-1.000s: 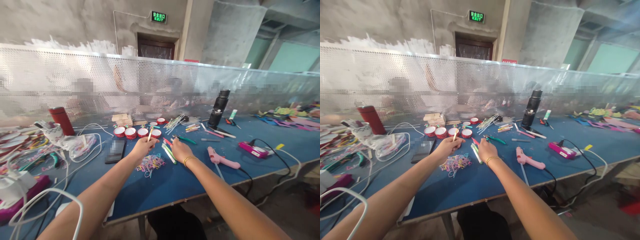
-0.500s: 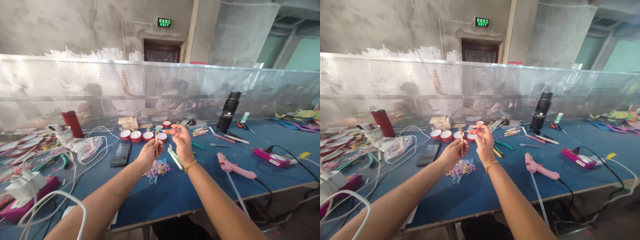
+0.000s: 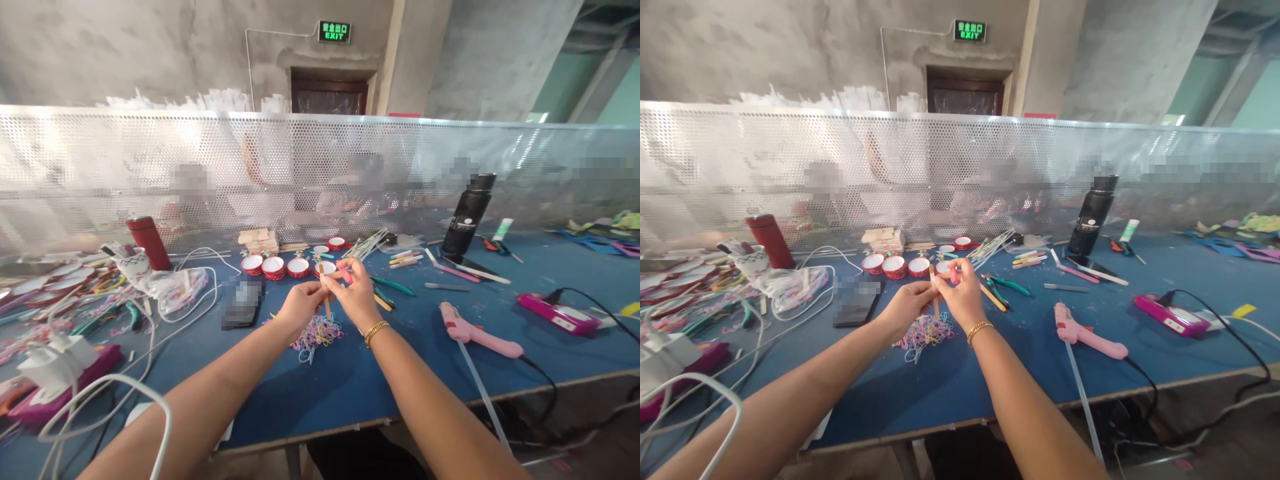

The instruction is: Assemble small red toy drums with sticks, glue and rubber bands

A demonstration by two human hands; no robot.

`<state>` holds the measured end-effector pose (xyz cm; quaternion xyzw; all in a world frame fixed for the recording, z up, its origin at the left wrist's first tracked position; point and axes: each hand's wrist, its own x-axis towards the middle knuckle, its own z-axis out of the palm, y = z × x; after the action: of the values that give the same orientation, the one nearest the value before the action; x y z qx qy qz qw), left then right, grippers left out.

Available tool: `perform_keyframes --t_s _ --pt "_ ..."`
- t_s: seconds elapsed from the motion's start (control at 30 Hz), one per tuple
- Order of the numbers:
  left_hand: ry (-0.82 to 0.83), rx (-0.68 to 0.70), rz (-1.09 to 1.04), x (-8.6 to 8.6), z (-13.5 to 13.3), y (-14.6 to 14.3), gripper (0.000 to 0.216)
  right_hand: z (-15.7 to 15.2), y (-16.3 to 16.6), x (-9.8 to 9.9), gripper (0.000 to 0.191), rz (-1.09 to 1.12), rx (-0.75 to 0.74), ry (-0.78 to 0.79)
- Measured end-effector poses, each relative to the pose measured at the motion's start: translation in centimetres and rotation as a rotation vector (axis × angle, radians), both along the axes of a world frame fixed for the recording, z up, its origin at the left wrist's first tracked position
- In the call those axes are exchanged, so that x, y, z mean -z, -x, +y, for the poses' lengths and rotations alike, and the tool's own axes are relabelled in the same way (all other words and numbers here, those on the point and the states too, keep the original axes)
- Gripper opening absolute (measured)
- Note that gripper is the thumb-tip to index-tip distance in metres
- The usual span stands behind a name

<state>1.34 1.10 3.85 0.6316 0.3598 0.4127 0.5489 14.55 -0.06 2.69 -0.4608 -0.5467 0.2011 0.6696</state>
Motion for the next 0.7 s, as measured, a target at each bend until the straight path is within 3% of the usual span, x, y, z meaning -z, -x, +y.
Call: perform_keyframes --t_s 0.2,0.4,0.6,0.7 --pt "-0.025 0.008 0.016 -0.2 0.1 0.1 0.037 1.6 -0.3 -1.1 0.036 0.014 -0.084 0.0" --pt "0.076 0.005 -0.142 -0.4 -0.1 0.0 0.037 3.0 -0.4 -2.8 0.037 0.024 -0.377 0.074" --pt "0.165 0.063 -0.012 -0.5 -0.5 -0.3 0.028 1.0 -0.8 -2.1 0.033 0.344 -0.142 0.014" --pt "0.208 0.125 0.053 -0.3 -1.0 -0.6 0.026 -1.3 -1.0 -1.4 0.043 0.342 -0.017 -0.055"
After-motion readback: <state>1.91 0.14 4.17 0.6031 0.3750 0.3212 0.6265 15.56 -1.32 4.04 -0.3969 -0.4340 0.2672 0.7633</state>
